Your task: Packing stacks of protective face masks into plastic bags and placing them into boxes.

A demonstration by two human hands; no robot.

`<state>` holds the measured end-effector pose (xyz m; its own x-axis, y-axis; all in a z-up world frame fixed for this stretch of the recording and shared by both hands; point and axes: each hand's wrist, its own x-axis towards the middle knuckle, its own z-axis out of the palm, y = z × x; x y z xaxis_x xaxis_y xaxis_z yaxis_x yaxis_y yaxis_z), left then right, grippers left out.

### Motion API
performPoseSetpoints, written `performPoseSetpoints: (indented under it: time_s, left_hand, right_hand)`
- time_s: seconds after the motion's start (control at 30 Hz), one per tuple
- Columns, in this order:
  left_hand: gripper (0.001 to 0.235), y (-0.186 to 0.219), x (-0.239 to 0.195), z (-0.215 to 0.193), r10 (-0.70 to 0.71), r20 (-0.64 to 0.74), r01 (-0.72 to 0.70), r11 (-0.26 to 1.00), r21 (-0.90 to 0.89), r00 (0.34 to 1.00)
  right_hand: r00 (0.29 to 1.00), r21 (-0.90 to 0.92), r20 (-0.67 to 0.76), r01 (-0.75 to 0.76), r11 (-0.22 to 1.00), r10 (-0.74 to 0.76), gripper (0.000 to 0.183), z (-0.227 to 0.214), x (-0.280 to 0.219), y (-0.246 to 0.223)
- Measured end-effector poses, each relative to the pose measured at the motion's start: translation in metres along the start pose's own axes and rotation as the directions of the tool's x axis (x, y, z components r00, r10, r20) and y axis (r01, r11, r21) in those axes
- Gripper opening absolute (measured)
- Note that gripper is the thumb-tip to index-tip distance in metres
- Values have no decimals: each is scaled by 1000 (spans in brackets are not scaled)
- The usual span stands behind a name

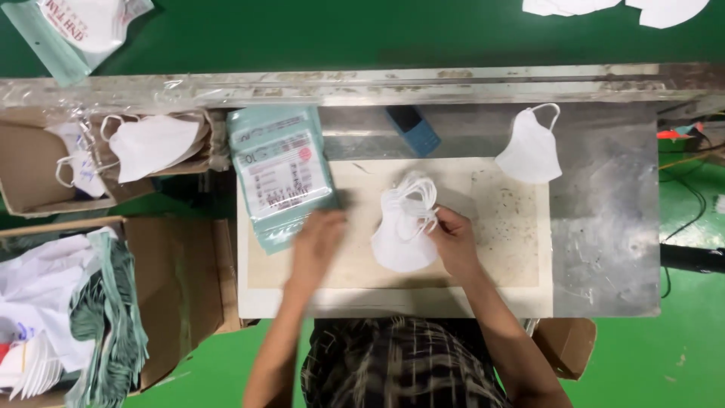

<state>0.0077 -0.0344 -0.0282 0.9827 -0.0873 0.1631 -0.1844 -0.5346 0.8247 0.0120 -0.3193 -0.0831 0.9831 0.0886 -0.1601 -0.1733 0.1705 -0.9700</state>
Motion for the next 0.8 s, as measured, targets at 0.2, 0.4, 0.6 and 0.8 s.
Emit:
performPoseSetpoints:
  time_s: [0.2,0.4,0.6,0.8]
  left_hand:
    - [21,-21,-3,-77,176,-68,-116,845,523,982]
    - [9,-28,-3,-82,333,16,-269,732,626,943]
    - [15,-17,-22,-39,400,-1,-300,690,659,917]
    - [13,9,-18,-26,58,-136,-2,925,381,989]
  right_hand:
    - [987,76,45,-158,985,155,26,20,13,24]
    - [900,206,164,-433,878,405,31,70,19,-8]
    - [824,185,317,-539,822,469,35,97,22,-23]
    - [988,-665,82,-43,746,130,25,86,10,-73]
